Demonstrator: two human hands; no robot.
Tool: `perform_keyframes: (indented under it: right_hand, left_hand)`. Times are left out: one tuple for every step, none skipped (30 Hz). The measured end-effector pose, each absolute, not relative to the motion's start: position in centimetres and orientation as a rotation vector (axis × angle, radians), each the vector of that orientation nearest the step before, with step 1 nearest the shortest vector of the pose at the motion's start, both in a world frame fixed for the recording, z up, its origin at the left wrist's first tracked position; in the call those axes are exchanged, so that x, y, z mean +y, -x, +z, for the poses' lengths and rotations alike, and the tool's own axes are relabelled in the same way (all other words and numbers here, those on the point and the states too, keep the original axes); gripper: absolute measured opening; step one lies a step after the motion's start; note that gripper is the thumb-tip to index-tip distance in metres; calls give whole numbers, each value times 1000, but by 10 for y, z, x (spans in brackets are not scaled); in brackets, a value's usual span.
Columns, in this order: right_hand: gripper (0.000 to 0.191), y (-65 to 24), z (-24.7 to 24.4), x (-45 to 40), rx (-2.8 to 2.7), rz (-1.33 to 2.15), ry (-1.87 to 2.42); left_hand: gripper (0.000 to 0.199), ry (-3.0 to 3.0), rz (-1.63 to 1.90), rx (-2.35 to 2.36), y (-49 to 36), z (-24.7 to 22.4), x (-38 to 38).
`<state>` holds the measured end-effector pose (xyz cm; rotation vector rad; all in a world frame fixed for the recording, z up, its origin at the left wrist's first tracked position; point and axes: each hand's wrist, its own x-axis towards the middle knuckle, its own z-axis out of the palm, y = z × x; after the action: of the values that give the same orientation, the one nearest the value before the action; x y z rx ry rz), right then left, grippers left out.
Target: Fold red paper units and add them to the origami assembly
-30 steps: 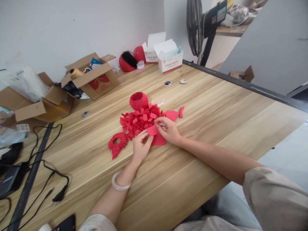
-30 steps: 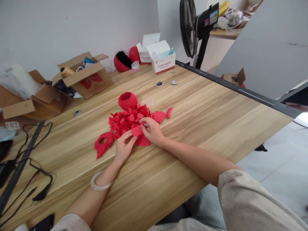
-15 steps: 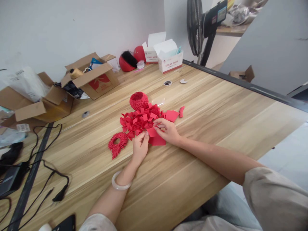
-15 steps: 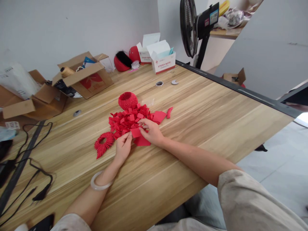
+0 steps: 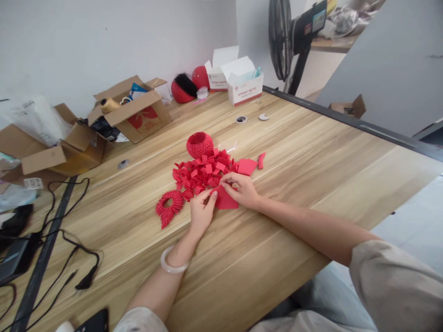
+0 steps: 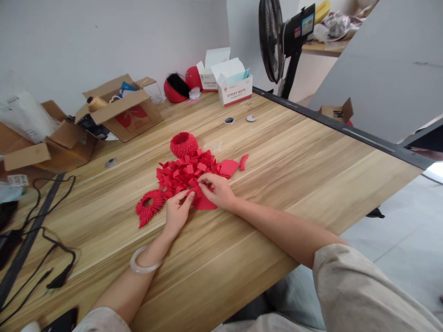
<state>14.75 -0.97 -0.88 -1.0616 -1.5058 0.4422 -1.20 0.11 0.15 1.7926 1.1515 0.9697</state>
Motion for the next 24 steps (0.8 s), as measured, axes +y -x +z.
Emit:
perform_keyframes:
  right_hand:
    - [10, -148, -9, -10, -1512, 429, 1057]
    - [9, -148, -9, -10, -1520, 416, 1054]
    - [9, -148, -8, -10, -1528, 404, 1050]
    - [8, -148, -8, -10, -1535, 392, 1046]
    - [7, -149, -7, -11, -1542, 383, 1038]
    - [7, -149, -6, -11, -1548, 379, 1027]
    - [7, -149, -4, -12, -1551, 381, 1012]
    - [7, -149, -3, -13, -1554, 388, 995]
    - [8, -149, -1, -14, -1558, 401, 974]
    - [10, -149, 0, -15, -1564, 417, 952]
    - [12, -150, 1, -16, -1575, 431, 929]
    - [13, -150, 2, -16, -1590, 440, 909]
    - [14, -150, 2, -16, -1609, 443, 892]
    - [13, -150, 1, -16, -1629, 444, 878]
    - [12, -150, 1, -15, -1647, 446, 867]
    - [11, -150, 0, -15, -1661, 451, 861]
    - [11, -150, -1, -14, -1670, 462, 855]
    - [11, -150, -2, -13, -1675, 475, 849]
    - [11, -150, -3, -12, -1675, 488, 843]
    - [11, -149, -4, -11, -1672, 499, 836]
    - [12, -149, -4, -11, -1668, 507, 829]
    - [12, -149, -4, -10, -1664, 512, 822]
    - [12, -149, -5, -10, -1661, 516, 818]
    - [12, -149, -5, -10, -1659, 518, 821]
  left_hand:
    - [29, -1793, 964, 1165, 12, 2, 1]
    - [29, -1790, 963, 1178, 12, 2, 1]
    - [30, -1784, 965, 1191, 13, 2, 1]
    - [30, -1776, 971, 1203, 13, 2, 1]
    - [30, -1765, 981, 1215, 13, 3, 1]
    - [30, -1753, 993, 1225, 12, 3, 1]
    - [30, -1741, 1006, 1231, 12, 3, 0]
    - [30, -1732, 1019, 1230, 12, 3, 0]
    - [30, -1724, 1031, 1225, 12, 4, 0]
    - [30, -1716, 1042, 1218, 12, 4, 0]
    - [29, -1705, 1050, 1211, 12, 3, 1]
    - [29, -1691, 1056, 1206, 12, 3, 1]
    - [29, -1676, 1058, 1206, 12, 3, 1]
    - [29, -1664, 1060, 1207, 12, 2, 1]
    - [29, -1658, 1063, 1208, 12, 1, 2]
    - [29, -1658, 1069, 1210, 13, 0, 2]
    - [29, -1662, 1076, 1210, 13, -1, 3]
    - [28, -1667, 1083, 1210, 13, -2, 3]
    - [28, -1669, 1087, 1208, 14, -3, 3]
    - [28, -1666, 1087, 1203, 14, -4, 4]
    - [29, -1662, 1081, 1193, 14, -5, 4]
    - [29, -1657, 1074, 1183, 14, -6, 4]
    - [30, -1654, 1069, 1174, 14, -7, 4]
    - [30, -1653, 1068, 1165, 14, -8, 4]
